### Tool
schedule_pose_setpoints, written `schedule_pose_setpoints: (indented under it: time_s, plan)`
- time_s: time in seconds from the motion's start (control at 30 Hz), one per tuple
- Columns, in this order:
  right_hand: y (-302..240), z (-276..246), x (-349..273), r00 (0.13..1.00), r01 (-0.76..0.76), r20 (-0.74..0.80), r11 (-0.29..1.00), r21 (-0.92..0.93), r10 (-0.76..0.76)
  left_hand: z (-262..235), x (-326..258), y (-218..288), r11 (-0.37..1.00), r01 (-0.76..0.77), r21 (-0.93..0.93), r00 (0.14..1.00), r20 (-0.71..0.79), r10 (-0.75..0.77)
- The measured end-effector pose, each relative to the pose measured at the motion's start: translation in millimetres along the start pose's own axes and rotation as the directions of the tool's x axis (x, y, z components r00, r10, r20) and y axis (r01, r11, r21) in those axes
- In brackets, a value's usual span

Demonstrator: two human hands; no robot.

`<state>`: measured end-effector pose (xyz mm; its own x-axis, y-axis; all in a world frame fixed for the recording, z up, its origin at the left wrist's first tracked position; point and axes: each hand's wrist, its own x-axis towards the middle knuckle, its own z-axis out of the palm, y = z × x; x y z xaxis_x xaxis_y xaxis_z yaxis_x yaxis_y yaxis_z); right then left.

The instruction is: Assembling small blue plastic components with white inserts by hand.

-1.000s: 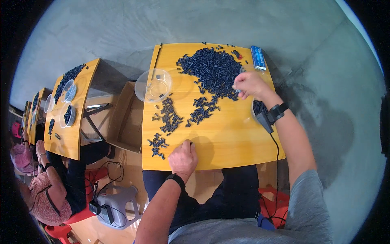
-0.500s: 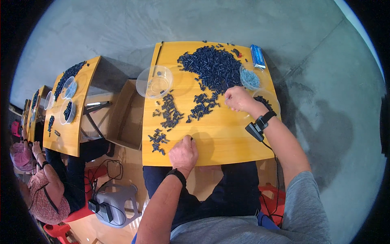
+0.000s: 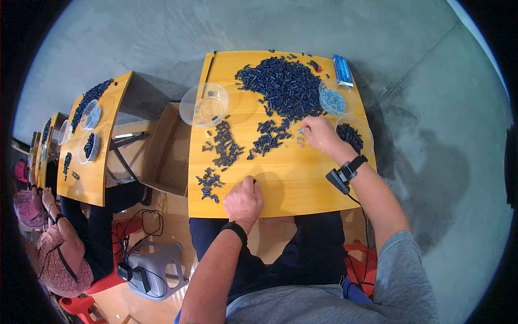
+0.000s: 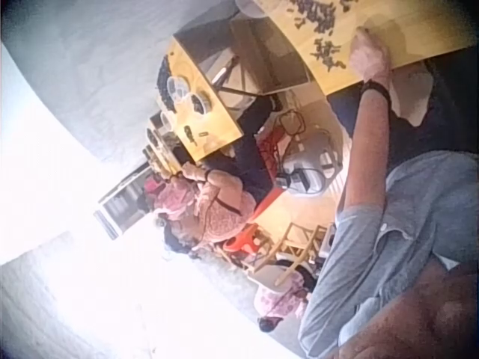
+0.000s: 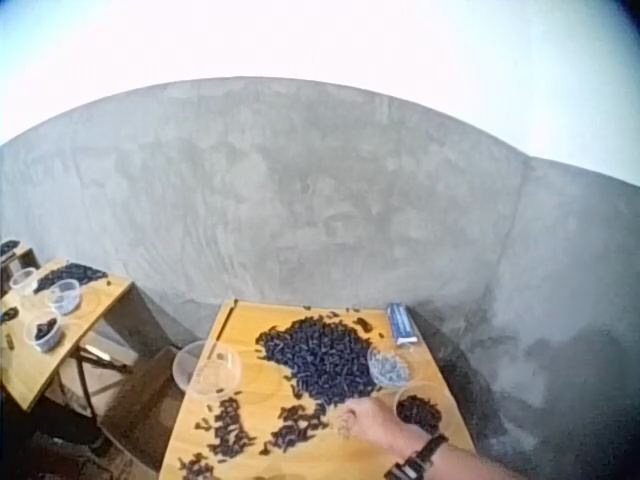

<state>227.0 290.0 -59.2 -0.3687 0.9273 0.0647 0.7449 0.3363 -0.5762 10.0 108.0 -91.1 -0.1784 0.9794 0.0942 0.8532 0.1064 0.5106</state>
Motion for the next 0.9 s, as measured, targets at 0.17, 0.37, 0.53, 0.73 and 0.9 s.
schedule_pose_setpoints:
  time_s: [0.17, 0.37, 0.53, 0.73, 0.9]
  plan:
    - [-17.6, 8.6, -27.0, 0.997, 0.05, -0.062, 0.999, 0.003, -0.05, 1.0, -1.0, -2.6, 0.999, -0.021, -0.031, 1.0, -0.023, 0.02]
    - [-22.5, 33.1, -64.5, 0.997, 0.057, -0.051, 0.998, 0.011, -0.056, 1.1, -0.7, -2.9, 0.995, -0.083, -0.061, 0.993, -0.091, 0.077]
    - [-43.8, 36.2, -61.0, 0.994, 0.07, -0.086, 0.996, 0.057, -0.065, -0.4, -1.1, -2.2, 0.997, -0.068, -0.039, 0.994, -0.089, 0.065]
    - [-44.9, 44.9, -46.8, 0.991, 0.007, -0.131, 1.0, 0.012, -0.005, 0.0, -1.4, -3.9, 0.996, -0.07, -0.061, 0.99, -0.123, 0.062]
    - [-41.2, 44.6, -46.2, 0.993, 0.007, -0.116, 1.0, 0.006, -0.006, -3.9, -1.6, -2.4, 0.999, -0.031, -0.04, 0.996, -0.089, 0.027]
